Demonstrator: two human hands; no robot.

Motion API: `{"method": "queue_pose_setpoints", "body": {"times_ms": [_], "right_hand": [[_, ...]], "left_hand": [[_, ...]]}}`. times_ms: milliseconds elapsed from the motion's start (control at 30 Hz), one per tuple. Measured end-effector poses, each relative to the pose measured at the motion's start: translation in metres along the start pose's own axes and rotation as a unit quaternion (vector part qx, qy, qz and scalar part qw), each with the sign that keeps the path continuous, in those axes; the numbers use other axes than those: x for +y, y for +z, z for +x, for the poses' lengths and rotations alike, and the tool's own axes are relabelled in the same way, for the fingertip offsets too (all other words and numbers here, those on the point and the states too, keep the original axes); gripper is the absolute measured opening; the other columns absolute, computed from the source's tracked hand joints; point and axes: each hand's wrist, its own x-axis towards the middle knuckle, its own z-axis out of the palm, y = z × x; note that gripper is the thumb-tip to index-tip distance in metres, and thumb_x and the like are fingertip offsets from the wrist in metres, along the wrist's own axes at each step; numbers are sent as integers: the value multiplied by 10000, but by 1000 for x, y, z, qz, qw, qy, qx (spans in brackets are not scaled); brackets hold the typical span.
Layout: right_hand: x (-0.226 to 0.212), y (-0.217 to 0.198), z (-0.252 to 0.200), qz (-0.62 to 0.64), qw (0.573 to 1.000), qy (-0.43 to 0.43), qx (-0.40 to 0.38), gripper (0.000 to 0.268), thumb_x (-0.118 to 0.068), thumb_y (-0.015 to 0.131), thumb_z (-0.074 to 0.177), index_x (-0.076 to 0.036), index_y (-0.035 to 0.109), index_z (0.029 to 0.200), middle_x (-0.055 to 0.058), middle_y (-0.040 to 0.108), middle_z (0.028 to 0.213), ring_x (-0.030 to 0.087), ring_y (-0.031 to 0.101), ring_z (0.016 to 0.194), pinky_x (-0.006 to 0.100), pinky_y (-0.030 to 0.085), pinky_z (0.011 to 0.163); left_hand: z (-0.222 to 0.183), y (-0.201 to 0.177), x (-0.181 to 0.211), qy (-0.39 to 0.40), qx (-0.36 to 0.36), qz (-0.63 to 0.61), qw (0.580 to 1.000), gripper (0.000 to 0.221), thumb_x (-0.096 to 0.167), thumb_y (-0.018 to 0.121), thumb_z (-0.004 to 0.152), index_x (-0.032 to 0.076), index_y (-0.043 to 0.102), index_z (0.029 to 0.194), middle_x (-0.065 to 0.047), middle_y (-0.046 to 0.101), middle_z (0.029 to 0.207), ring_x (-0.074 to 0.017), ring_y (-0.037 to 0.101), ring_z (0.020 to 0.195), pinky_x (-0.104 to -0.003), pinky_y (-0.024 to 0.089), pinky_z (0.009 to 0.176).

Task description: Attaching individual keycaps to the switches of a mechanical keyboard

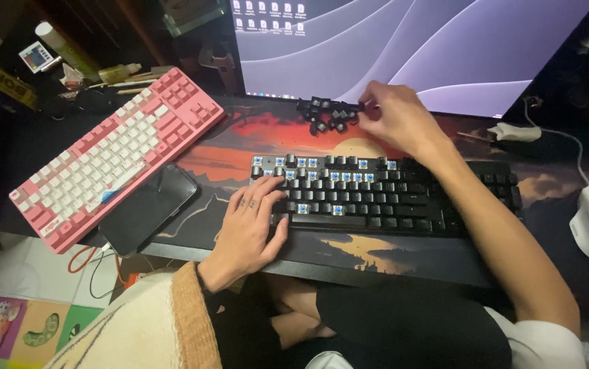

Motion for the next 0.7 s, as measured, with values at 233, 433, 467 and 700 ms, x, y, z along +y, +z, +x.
{"method": "queue_pose_setpoints", "body": {"times_ms": [233, 433, 467, 700], "right_hand": [[-63, -67, -49, 122, 989, -50, 72, 250, 44, 875, 1117, 11, 744, 1327, 189, 784, 1297, 255, 798, 1042, 336, 717, 1000], [-86, -92, -77, 154, 969, -129, 143, 281, 147, 911, 1113, 47, 753, 1323, 183, 789, 1219, 254, 757, 1046, 349, 696, 991], [-86, -92, -80, 150, 969, -127, 152, 283, 137, 916, 1105, 24, 761, 1313, 146, 765, 1149, 230, 731, 1009, 344, 647, 969], [-89, -98, -86, 118, 971, -145, 149, 254, 83, 925, 1127, 13, 797, 1335, 124, 755, 1124, 239, 707, 1007, 364, 565, 924]], "left_hand": [[4, -9, 5, -4, -7, -22, 1000, 434, 310, 605, 1184, 15, 651, 1498, -195, 650, 1729, -403, 591, 1640, -555, 438, 1314], [3, -8, 4, -8, -24, -6, 1000, 449, 355, 581, 1201, 38, 651, 1512, -179, 644, 1753, -381, 575, 1676, -559, 435, 1314], [3, -9, 5, -8, -20, -10, 1000, 446, 337, 596, 1189, 37, 649, 1513, -184, 645, 1747, -386, 583, 1665, -551, 439, 1304], [4, -9, 5, -3, -15, -8, 1000, 459, 326, 613, 1172, 15, 652, 1507, -198, 657, 1724, -392, 610, 1632, -544, 446, 1290]]}}
